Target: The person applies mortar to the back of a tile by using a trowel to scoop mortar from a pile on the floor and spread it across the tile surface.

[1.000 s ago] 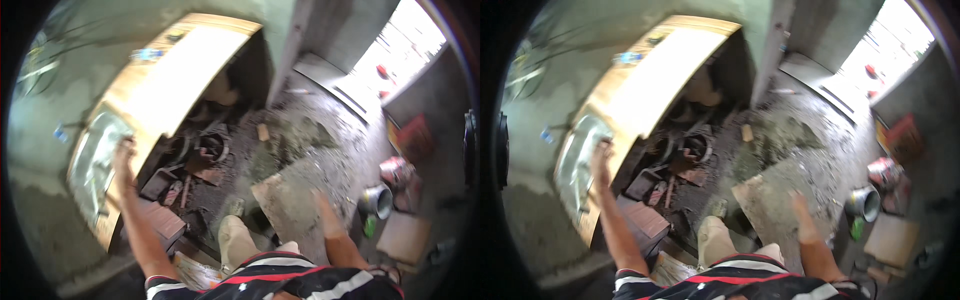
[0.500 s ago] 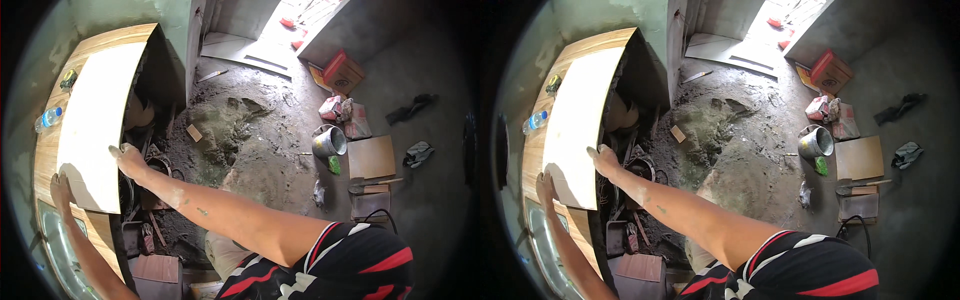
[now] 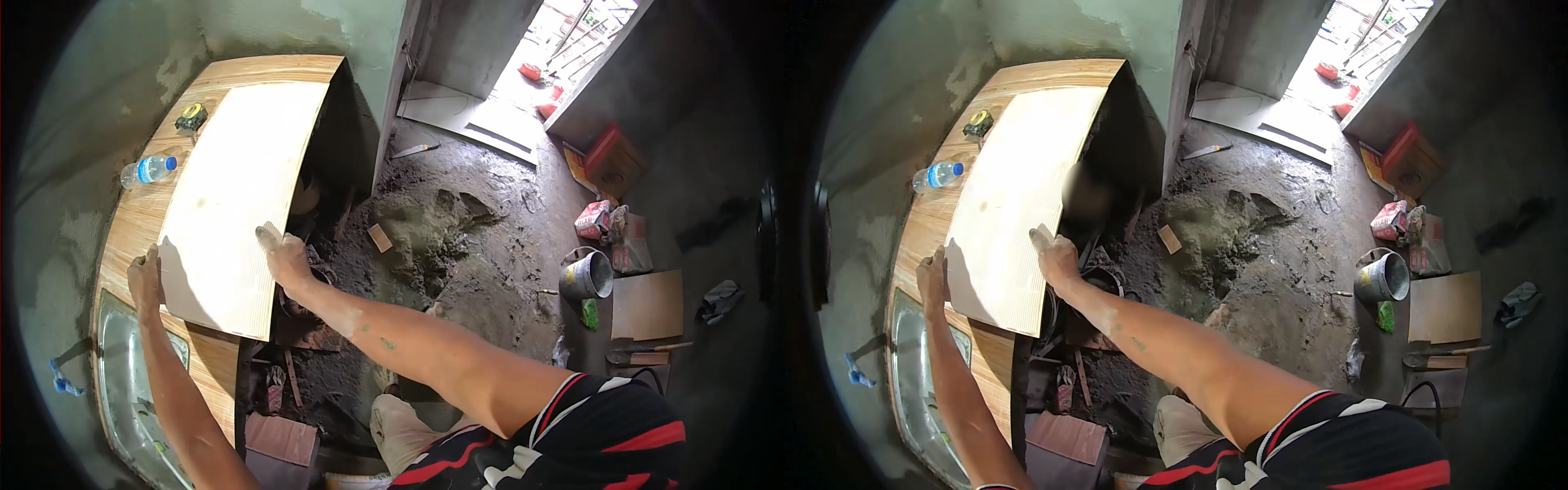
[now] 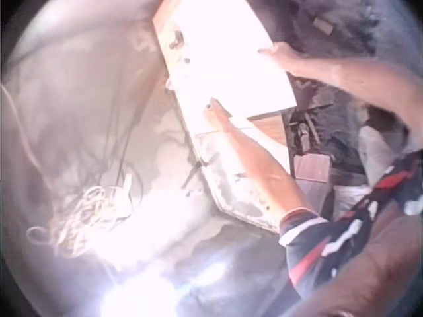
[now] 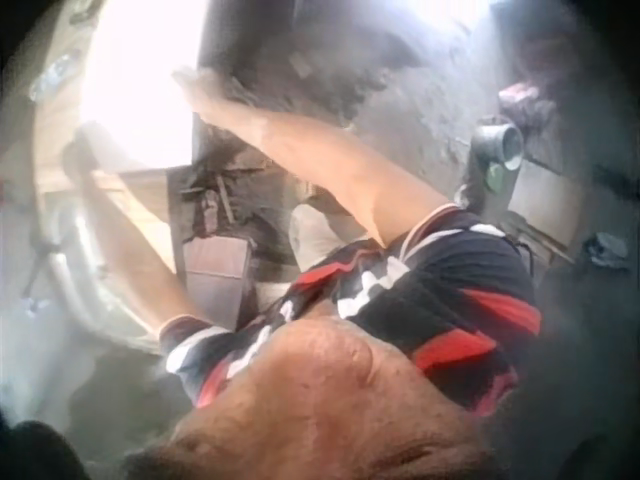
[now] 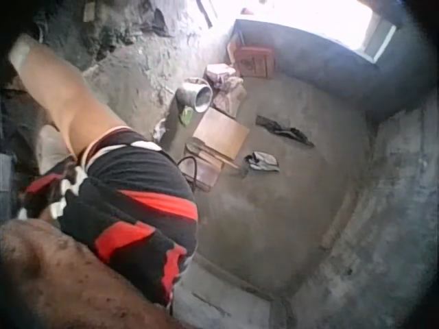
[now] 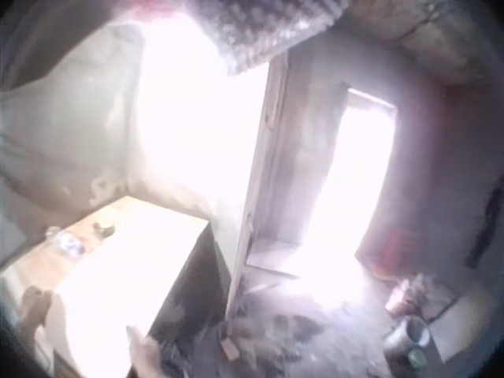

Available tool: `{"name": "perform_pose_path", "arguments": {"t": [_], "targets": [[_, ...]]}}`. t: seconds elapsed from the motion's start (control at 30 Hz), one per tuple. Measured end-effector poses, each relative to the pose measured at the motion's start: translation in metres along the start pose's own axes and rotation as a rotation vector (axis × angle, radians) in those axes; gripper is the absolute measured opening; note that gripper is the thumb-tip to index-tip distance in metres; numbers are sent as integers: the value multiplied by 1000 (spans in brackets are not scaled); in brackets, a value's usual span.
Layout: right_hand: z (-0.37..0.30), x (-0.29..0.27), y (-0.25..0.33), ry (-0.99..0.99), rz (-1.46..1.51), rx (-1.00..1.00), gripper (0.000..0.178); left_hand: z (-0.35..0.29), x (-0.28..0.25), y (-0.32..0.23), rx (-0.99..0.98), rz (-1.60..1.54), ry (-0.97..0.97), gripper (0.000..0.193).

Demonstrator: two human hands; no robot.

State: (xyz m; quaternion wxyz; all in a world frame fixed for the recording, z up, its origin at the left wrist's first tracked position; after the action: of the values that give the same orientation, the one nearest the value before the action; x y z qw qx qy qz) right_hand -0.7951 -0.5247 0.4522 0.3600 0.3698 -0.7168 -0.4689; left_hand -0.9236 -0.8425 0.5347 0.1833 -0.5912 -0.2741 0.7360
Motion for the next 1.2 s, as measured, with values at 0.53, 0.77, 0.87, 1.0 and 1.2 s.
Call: {"name": "perform_pose_path", "arguments": {"t": [0.53, 0.77, 0.87, 1.0, 1.2], "targets": [[-114, -170, 44, 30, 24, -213, 38, -151, 7, -147, 56, -34, 63, 65], [-208, -367, 9, -31, 23, -248, 35, -342, 70, -231, 52, 77, 66, 57], [-258, -480, -15, 56, 3, -16, 38, -456, 124, -257, 60, 109, 25, 57], [-309, -615, -60, -37, -113, 103, 38, -595, 192, -280, -69, 169, 110, 63], [-368, -751, -130, -29, -52, 217, 33, -735, 277, -257, -89, 276, 173, 68]]}}
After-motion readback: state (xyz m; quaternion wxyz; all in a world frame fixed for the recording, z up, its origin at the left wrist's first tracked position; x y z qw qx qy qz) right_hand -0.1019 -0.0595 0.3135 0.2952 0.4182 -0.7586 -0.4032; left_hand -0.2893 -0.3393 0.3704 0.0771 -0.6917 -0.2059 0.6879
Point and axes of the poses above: each hand's wrist, its own z-axis towards the middle knuckle, its own x-axis out of the palm, y = z × x, the point moved 4 cm from there along z, towards the middle knuckle
